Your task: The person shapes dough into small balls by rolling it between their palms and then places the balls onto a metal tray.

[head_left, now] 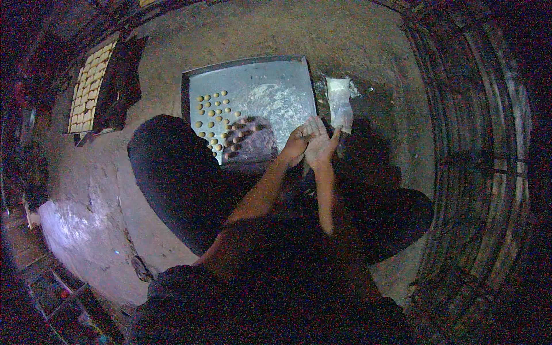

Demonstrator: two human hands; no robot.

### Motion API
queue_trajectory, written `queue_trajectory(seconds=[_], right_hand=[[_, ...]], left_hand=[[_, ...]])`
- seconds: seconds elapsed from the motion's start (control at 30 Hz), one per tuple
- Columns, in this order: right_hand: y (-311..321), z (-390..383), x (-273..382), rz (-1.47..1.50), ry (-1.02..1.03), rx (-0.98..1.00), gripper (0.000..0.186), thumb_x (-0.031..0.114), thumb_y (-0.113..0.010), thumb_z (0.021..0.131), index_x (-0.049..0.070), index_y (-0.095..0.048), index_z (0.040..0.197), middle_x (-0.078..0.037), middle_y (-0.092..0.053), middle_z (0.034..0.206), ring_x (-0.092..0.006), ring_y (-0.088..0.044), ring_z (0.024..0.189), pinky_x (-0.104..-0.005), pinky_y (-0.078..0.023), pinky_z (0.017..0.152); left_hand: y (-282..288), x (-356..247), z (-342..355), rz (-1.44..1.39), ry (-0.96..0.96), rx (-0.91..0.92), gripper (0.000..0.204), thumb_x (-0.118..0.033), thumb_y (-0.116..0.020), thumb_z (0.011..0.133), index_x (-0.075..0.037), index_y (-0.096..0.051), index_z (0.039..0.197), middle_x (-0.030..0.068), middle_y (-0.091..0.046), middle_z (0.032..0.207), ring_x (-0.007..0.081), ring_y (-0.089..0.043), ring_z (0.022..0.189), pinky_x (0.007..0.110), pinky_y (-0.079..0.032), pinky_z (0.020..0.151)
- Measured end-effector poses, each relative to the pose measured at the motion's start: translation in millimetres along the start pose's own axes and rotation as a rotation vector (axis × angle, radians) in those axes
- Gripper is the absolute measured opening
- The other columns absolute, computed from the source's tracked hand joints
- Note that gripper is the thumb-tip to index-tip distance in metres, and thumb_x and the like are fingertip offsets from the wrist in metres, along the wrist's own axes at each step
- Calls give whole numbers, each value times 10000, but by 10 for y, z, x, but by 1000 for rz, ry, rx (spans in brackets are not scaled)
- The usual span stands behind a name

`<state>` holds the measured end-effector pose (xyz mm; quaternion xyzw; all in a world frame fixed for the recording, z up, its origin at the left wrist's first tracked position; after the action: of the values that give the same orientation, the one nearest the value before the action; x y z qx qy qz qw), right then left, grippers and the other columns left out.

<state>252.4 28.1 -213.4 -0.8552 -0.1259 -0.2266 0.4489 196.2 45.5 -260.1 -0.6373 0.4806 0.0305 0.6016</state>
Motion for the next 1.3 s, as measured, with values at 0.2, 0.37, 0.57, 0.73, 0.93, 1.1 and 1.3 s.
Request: queue_trajectory(seconds=[0.2,0.37,0.57,0.73,0.93,1.1,1.3], right_hand=[[-112,-125,-89,-199,17,9,943,727,-307,957,-26,-303,1524,-160,-361,1575,-291,-294,1465,-419,-154,1219],[-269,-208,-181,-121,4,-32,882,680,-292,989,-8,-273,1541,-191,-360,1568,-293,-261,1484,-424,-73,1232],[38,5,-59,-99,154,-20,840,621,-297,1015,1,-174,1570,-225,-313,1579,-344,-242,1485,-439,-151,1220],[-43,26,-138,-83,107,26,854,630,-301,1010,23,-125,1585,-228,-316,1576,-367,-305,1437,-445,-170,1206],[440,116,-5,-83,193,-202,715,558,-397,1010,-1,-392,1456,-262,-482,1413,-369,-501,1241,-444,-353,1073],[-210,-68,-503,-235,58,-69,605,499,-438,1007,-14,-468,1327,-255,-539,1279,-367,-546,1114,-455,-395,966],[217,264,-285,-756,186,-39,492,427,-488,1002,-30,-560,1172,-247,-607,1117,-364,-601,961,-469,-445,837]], left_hand=[[258,16,42,481,-31,-162,341,-181,-511,1033,26,-543,1303,136,-653,1197,227,-617,1075,363,-500,907],[291,40,93,252,61,-173,337,-221,-465,1043,21,-594,1238,143,-688,1112,231,-653,967,396,-521,804],[-96,-176,-151,128,96,-209,336,-226,-397,1051,-7,-591,1215,155,-665,1123,264,-649,979,423,-535,880],[192,143,52,-155,133,-161,288,-233,-368,1052,-33,-552,1145,150,-628,1111,285,-611,1042,463,-502,944],[-82,498,97,211,190,-68,501,-368,-336,1074,-13,-420,1418,197,-485,1414,312,-483,1292,420,-385,1093],[727,155,264,449,-144,-210,683,-492,-350,1068,-15,-270,1550,177,-337,1570,279,-371,1411,354,-331,1137],[160,12,98,197,188,-244,681,-512,-319,1065,31,-442,1457,165,-484,1475,270,-437,1362,347,-308,1150]])
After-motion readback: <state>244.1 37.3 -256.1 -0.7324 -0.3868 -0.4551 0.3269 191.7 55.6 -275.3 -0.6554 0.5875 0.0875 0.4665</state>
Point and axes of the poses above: each hand's wrist, its own z-axis towards the middle knuckle, its own y-axis out of the back of the hand, x = y × z, the point moved 9 cm from there along z, towards the middle knuckle
